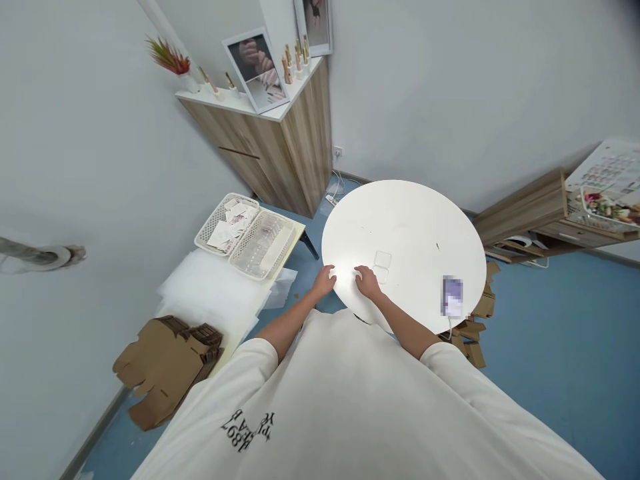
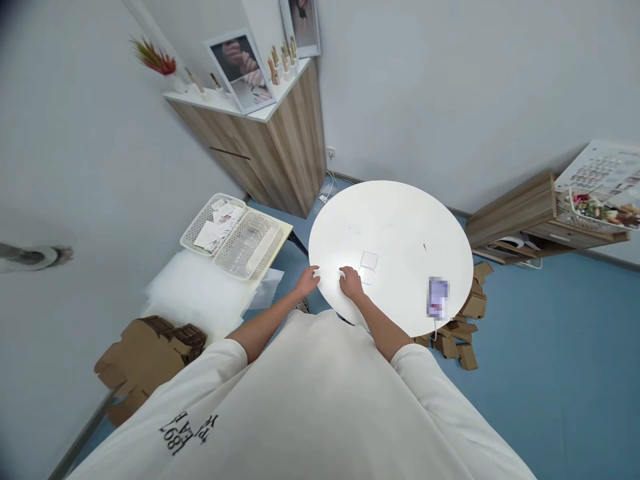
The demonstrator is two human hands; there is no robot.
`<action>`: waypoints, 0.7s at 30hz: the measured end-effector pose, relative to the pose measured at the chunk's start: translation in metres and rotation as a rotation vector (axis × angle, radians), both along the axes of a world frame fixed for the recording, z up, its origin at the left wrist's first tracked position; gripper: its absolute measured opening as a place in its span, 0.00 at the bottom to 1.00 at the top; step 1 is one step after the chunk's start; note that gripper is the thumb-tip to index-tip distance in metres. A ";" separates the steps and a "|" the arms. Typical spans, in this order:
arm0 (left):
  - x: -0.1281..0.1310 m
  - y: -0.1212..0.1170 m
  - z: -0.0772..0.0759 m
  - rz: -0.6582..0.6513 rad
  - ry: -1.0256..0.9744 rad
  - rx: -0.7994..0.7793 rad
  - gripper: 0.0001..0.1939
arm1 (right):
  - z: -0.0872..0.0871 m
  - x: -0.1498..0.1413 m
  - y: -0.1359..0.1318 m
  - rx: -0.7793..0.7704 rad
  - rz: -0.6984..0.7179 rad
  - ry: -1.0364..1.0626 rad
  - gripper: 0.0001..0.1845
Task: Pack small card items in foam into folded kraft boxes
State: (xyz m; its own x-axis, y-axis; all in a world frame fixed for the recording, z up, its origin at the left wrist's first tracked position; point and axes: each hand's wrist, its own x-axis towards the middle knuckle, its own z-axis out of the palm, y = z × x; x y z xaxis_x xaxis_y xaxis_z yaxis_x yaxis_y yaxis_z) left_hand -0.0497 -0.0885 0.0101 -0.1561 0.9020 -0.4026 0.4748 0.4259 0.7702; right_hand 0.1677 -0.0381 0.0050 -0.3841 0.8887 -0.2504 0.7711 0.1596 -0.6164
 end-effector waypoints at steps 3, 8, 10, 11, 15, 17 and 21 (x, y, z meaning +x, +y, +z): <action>-0.031 0.002 0.009 -0.014 -0.013 0.033 0.22 | 0.004 -0.035 0.001 0.028 0.023 0.023 0.23; -0.088 0.005 0.025 0.000 -0.040 0.127 0.19 | 0.009 -0.105 0.007 0.084 0.077 0.095 0.23; -0.112 0.005 0.029 0.032 -0.064 0.160 0.18 | 0.012 -0.138 0.012 0.103 0.118 0.143 0.23; -0.125 0.005 0.031 0.053 -0.078 0.181 0.18 | 0.014 -0.155 0.014 0.112 0.139 0.171 0.22; -0.180 0.002 0.041 0.136 -0.122 0.264 0.17 | 0.022 -0.226 0.024 0.092 0.155 0.272 0.21; -0.210 0.002 0.048 0.172 -0.126 0.303 0.17 | 0.026 -0.257 0.028 0.065 0.141 0.292 0.21; -0.270 0.003 0.058 0.273 -0.115 0.363 0.17 | 0.037 -0.310 0.037 0.039 0.180 0.316 0.20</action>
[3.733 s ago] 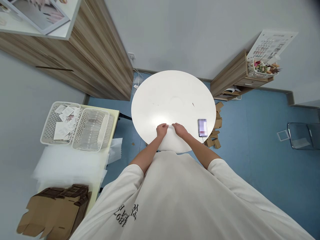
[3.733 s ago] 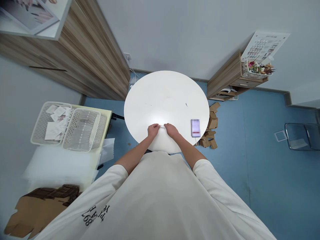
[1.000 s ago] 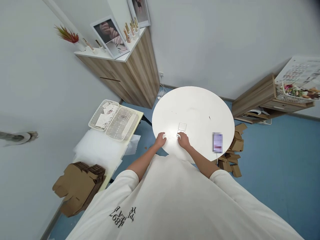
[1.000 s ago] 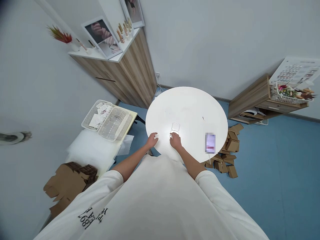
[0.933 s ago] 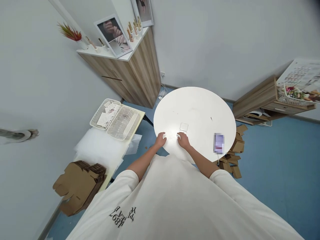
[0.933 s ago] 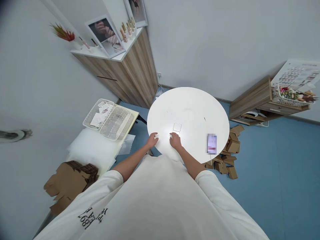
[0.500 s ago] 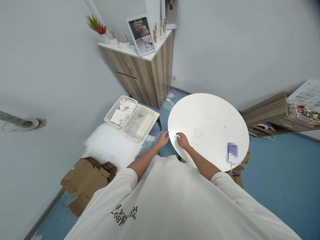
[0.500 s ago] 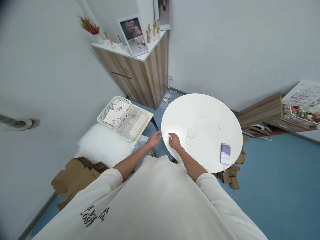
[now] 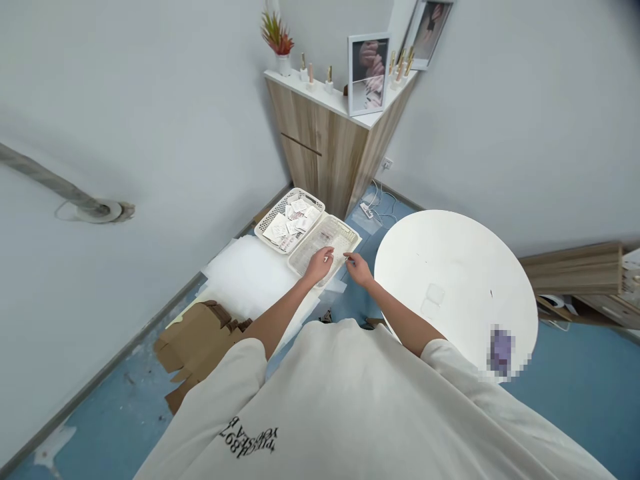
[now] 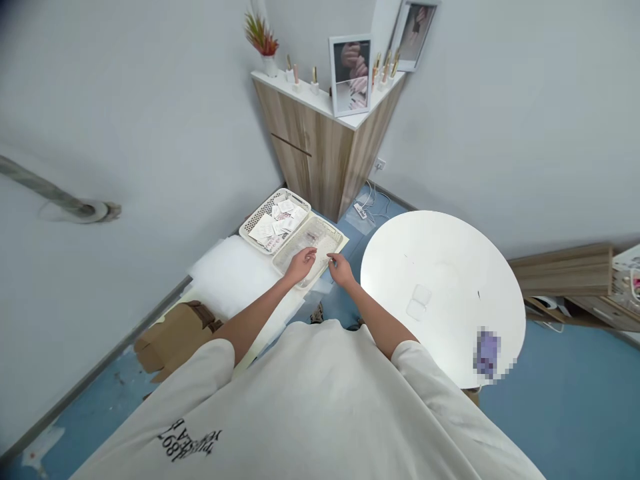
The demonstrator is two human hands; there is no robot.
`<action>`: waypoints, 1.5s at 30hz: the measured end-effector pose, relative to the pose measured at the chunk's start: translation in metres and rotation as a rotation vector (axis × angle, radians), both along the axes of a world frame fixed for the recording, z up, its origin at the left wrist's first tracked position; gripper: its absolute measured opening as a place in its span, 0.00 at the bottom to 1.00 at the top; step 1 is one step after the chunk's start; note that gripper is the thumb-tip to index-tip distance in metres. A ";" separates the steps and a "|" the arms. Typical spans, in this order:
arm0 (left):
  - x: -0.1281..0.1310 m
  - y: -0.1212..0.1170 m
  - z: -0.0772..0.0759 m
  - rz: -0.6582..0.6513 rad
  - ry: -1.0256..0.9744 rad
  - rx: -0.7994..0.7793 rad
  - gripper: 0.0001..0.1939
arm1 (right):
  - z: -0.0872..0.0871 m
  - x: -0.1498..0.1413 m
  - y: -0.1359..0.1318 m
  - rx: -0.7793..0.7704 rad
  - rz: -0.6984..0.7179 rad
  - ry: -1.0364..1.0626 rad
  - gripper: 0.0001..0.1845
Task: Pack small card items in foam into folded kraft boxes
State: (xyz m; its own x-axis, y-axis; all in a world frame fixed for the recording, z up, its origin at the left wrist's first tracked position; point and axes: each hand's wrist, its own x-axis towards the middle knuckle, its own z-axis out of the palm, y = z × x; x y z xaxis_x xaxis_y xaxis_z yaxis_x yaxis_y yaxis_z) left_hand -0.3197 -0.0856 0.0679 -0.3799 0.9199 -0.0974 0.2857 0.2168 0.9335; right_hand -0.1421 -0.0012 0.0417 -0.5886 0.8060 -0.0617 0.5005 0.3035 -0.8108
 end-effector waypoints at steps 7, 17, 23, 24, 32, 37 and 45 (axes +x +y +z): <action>-0.085 0.012 -0.004 0.143 0.069 0.002 0.16 | 0.028 -0.067 0.019 -0.036 0.080 -0.004 0.20; -0.183 0.070 -0.027 0.338 0.214 -0.276 0.12 | 0.048 -0.123 0.039 -0.073 0.139 -0.034 0.19; -0.214 0.101 -0.044 0.257 0.376 -0.386 0.14 | 0.047 -0.128 0.049 -0.090 0.148 -0.053 0.19; -0.216 0.105 -0.047 0.241 0.396 -0.404 0.14 | 0.046 -0.128 0.051 -0.093 0.146 -0.054 0.19; -0.214 0.121 -0.058 0.275 0.438 -0.516 0.16 | 0.041 -0.126 0.059 -0.089 0.119 -0.072 0.18; -0.216 0.125 -0.063 0.347 0.366 -0.504 0.16 | 0.044 -0.129 0.058 -0.100 0.123 -0.080 0.18; -0.222 0.122 -0.071 0.451 0.213 -0.448 0.12 | 0.035 -0.123 0.063 -0.091 0.133 -0.092 0.19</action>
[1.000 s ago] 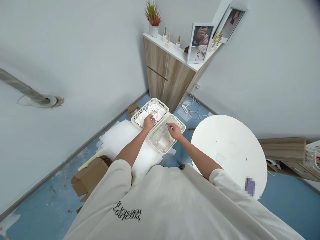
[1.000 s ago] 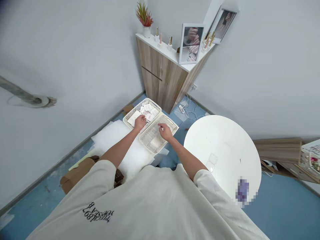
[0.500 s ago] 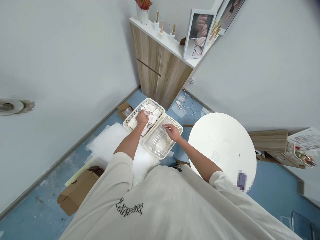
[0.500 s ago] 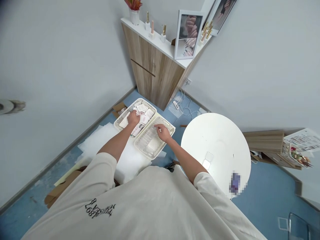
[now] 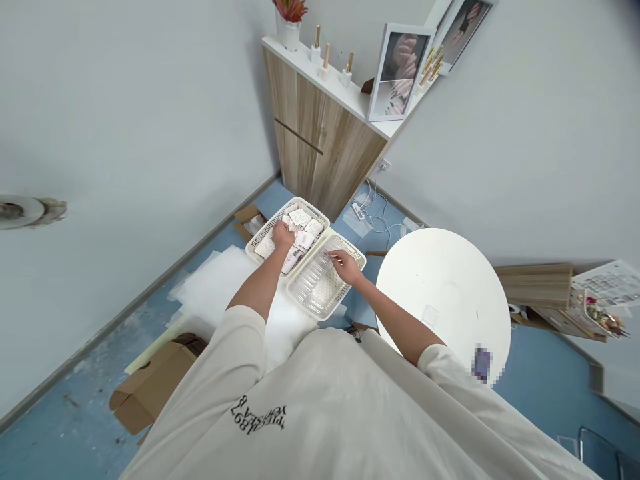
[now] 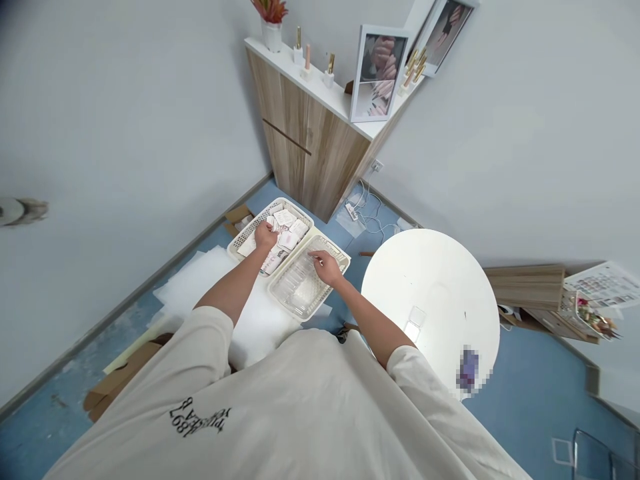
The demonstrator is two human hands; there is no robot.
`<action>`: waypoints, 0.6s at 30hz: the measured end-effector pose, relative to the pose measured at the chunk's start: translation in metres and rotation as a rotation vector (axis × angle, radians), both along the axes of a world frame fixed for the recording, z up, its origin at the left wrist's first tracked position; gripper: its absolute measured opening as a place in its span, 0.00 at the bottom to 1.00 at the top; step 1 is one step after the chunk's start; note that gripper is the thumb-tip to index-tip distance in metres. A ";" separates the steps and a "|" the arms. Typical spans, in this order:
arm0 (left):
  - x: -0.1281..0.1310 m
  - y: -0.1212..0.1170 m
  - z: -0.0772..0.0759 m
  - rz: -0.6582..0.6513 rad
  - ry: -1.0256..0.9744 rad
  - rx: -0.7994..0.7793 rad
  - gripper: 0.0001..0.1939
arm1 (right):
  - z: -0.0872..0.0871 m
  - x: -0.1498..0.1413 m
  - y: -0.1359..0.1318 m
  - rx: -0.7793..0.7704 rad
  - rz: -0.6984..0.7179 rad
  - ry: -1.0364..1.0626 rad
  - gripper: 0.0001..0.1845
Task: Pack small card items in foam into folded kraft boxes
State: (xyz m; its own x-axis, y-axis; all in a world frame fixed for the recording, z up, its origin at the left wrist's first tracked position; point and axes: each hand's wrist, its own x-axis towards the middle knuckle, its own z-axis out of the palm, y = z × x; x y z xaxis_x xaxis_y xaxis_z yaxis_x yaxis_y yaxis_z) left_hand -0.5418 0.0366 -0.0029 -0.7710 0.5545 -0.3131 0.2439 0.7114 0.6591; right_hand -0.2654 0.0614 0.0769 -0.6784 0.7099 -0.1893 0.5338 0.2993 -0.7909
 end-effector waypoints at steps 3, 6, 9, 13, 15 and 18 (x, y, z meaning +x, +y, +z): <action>-0.002 -0.003 0.003 0.001 -0.021 0.032 0.11 | -0.001 0.000 -0.001 -0.007 0.010 -0.011 0.19; -0.005 -0.009 0.010 0.033 0.011 0.083 0.12 | 0.001 -0.003 -0.004 -0.013 0.016 -0.016 0.20; -0.007 -0.018 0.020 0.045 0.029 0.129 0.12 | 0.005 -0.008 -0.009 -0.017 0.028 -0.003 0.19; -0.007 -0.032 0.036 0.066 0.071 0.144 0.11 | 0.008 -0.010 -0.017 -0.018 0.051 0.009 0.19; -0.004 -0.038 0.045 0.060 0.080 0.181 0.11 | 0.009 -0.010 -0.021 -0.017 0.052 0.016 0.19; 0.007 -0.040 0.060 -0.029 0.032 0.339 0.10 | 0.010 -0.007 -0.024 -0.021 0.035 0.038 0.19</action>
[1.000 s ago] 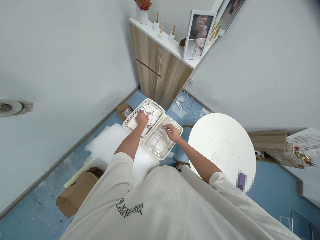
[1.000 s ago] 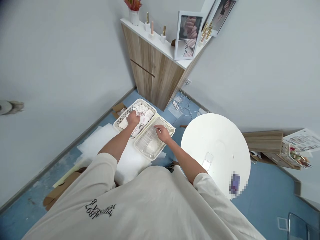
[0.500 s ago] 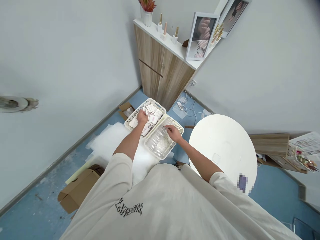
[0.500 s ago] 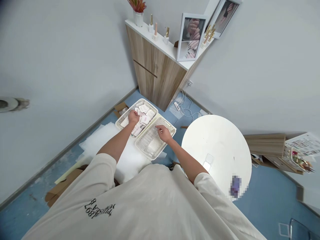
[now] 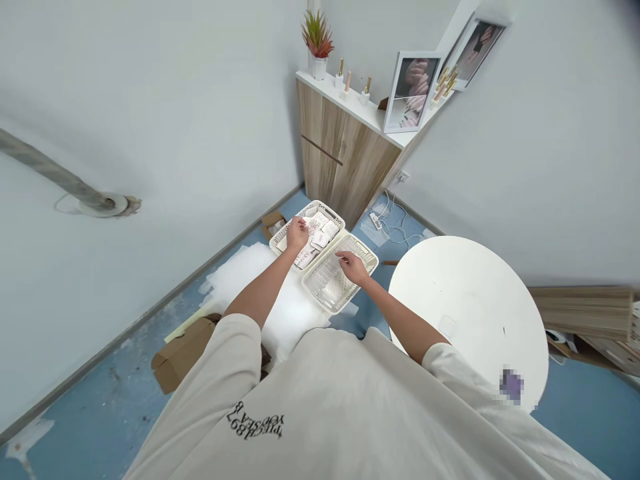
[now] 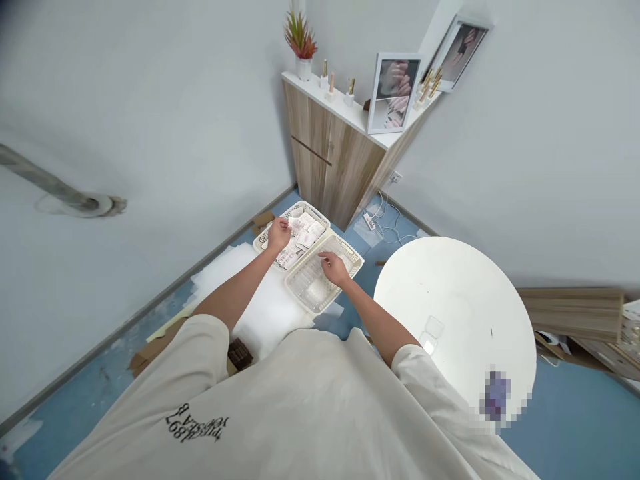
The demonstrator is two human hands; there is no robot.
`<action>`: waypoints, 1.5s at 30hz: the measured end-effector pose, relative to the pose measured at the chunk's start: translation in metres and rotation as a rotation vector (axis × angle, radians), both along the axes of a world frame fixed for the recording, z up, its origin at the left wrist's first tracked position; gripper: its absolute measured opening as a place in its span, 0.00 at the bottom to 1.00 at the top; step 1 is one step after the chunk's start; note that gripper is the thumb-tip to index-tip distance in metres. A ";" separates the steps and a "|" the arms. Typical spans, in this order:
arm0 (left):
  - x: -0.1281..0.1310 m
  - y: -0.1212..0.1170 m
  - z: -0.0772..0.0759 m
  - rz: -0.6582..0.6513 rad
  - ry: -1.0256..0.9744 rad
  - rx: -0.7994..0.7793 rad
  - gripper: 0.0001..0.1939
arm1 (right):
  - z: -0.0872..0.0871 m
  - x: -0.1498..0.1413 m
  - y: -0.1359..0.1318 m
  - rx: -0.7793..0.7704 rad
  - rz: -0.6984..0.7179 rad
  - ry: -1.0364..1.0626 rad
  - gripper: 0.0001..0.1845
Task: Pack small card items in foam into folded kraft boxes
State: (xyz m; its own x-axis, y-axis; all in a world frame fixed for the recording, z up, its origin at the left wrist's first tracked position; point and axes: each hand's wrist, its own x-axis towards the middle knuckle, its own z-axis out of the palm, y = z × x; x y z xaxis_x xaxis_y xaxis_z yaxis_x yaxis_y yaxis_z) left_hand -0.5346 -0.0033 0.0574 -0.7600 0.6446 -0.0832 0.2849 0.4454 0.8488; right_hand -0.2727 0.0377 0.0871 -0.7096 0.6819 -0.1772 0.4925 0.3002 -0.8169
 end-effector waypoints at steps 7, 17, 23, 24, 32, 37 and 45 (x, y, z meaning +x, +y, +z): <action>0.069 0.017 0.030 -0.245 -0.150 0.140 0.11 | 0.008 0.031 0.007 0.092 -0.149 0.093 0.19; 0.221 0.039 0.025 -0.861 -0.111 0.043 0.15 | 0.009 0.158 0.016 0.308 -0.388 0.036 0.20; 0.314 0.057 0.033 -1.118 -0.039 0.000 0.13 | 0.001 0.250 0.004 0.255 -0.527 -0.053 0.13; 0.330 0.059 0.034 -1.142 -0.033 -0.004 0.13 | 0.001 0.265 0.002 0.245 -0.548 -0.072 0.12; 0.449 0.065 0.021 -1.283 0.010 -0.034 0.12 | -0.004 0.380 -0.017 0.020 -0.679 -0.123 0.09; 0.512 0.057 -0.002 -1.129 -0.034 -0.027 0.15 | -0.028 0.449 -0.036 -0.145 -0.842 -0.064 0.10; 0.575 0.020 -0.055 -0.922 -0.335 -0.402 0.13 | -0.071 0.531 -0.057 -0.291 -1.113 -0.112 0.11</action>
